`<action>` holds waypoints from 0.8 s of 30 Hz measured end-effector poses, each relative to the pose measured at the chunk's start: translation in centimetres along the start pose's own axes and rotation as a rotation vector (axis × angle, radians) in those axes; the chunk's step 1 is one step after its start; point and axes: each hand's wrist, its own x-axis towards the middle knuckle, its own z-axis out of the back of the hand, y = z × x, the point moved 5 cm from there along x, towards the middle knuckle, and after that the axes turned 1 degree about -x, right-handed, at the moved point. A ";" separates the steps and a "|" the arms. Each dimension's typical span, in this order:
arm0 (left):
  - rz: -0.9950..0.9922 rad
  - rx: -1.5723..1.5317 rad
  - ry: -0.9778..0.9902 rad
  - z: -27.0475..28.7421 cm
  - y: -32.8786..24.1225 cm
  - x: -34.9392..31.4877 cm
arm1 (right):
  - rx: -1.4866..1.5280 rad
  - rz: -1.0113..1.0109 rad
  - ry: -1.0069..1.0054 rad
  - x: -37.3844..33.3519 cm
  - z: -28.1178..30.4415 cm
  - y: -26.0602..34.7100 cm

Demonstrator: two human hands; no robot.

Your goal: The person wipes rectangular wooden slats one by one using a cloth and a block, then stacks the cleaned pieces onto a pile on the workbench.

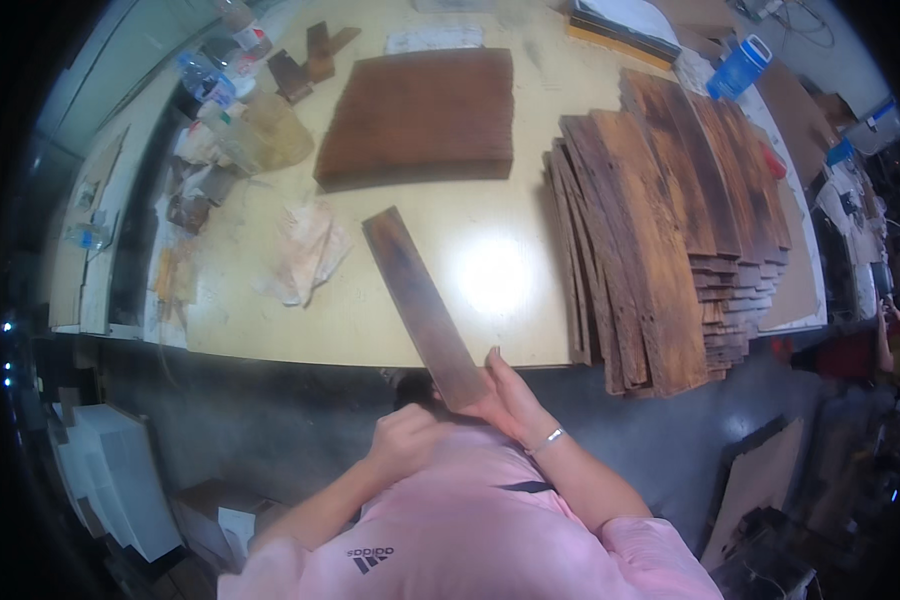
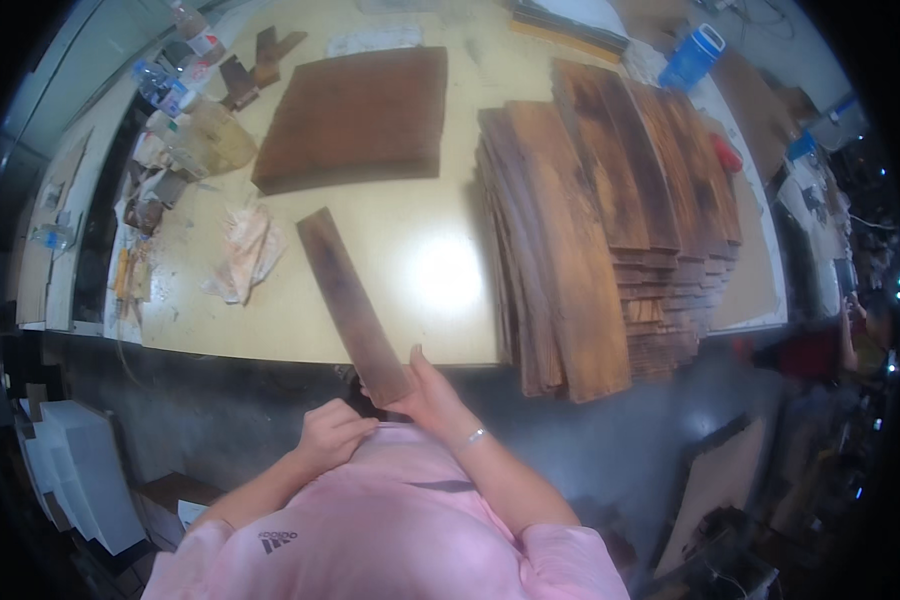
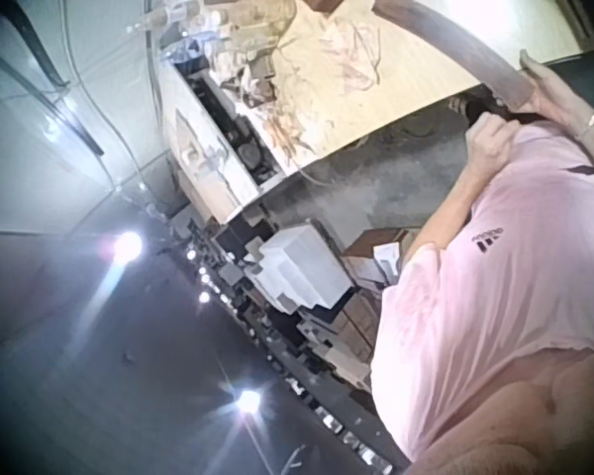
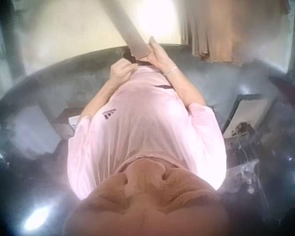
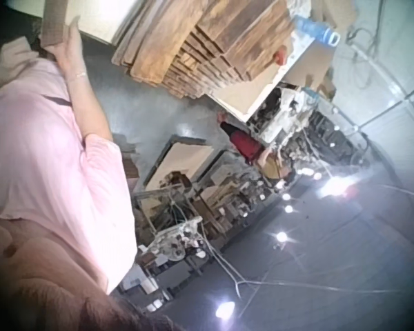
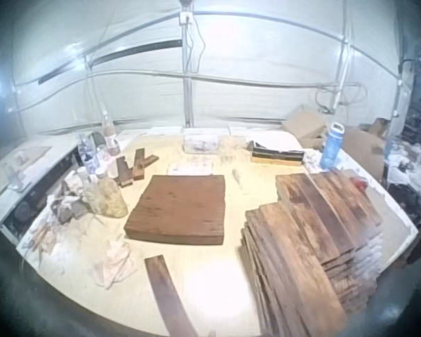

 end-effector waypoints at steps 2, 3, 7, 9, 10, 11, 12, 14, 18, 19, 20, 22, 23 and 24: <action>0.178 0.026 -0.219 3.8 1.9 -0.1 | -0.159 0.027 -0.194 -0.9 -1.1 0.3; 0.276 0.089 -0.276 6.1 3.6 -0.3 | -0.156 -0.006 -0.166 -1.1 -1.6 0.4; 0.569 0.356 -0.534 15.1 12.5 -2.6 | -0.229 0.074 -0.108 -0.3 -3.8 1.2; 0.604 0.422 -0.562 17.9 15.9 -3.4 | -0.289 0.074 -0.064 0.9 -4.8 1.5; 0.603 0.442 -0.532 18.9 17.2 -3.5 | -0.316 0.076 -0.046 1.6 -5.1 1.7; 0.603 0.458 -0.501 19.5 18.3 -3.5 | -0.327 0.050 -0.096 2.4 -4.9 1.7; 0.616 0.451 -0.493 20.0 19.3 -3.6 | -0.318 0.039 -0.133 2.9 -4.8 1.8; 0.643 0.433 -0.477 21.0 21.5 -3.9 | -0.302 0.018 -0.210 3.7 -5.4 2.0; 0.761 0.462 -0.689 25.9 27.0 -5.7 | -0.478 0.175 -0.263 4.7 -6.6 3.1; 0.786 0.525 -0.732 27.6 28.2 -6.4 | -0.492 0.205 -0.308 4.6 -7.5 3.4; 0.806 0.584 -0.771 29.2 29.3 -6.8 | -0.505 0.244 -0.351 4.8 -7.3 3.5; 0.829 0.690 -0.778 32.1 31.1 -7.8 | -0.534 0.320 -0.434 4.5 -6.1 3.5; 0.844 0.745 -0.777 33.1 31.8 -8.5 | -0.612 0.343 -0.488 4.1 -6.1 3.4; 0.862 0.777 -0.736 33.8 32.8 -8.9 | -0.691 0.371 -0.545 3.3 -6.5 3.5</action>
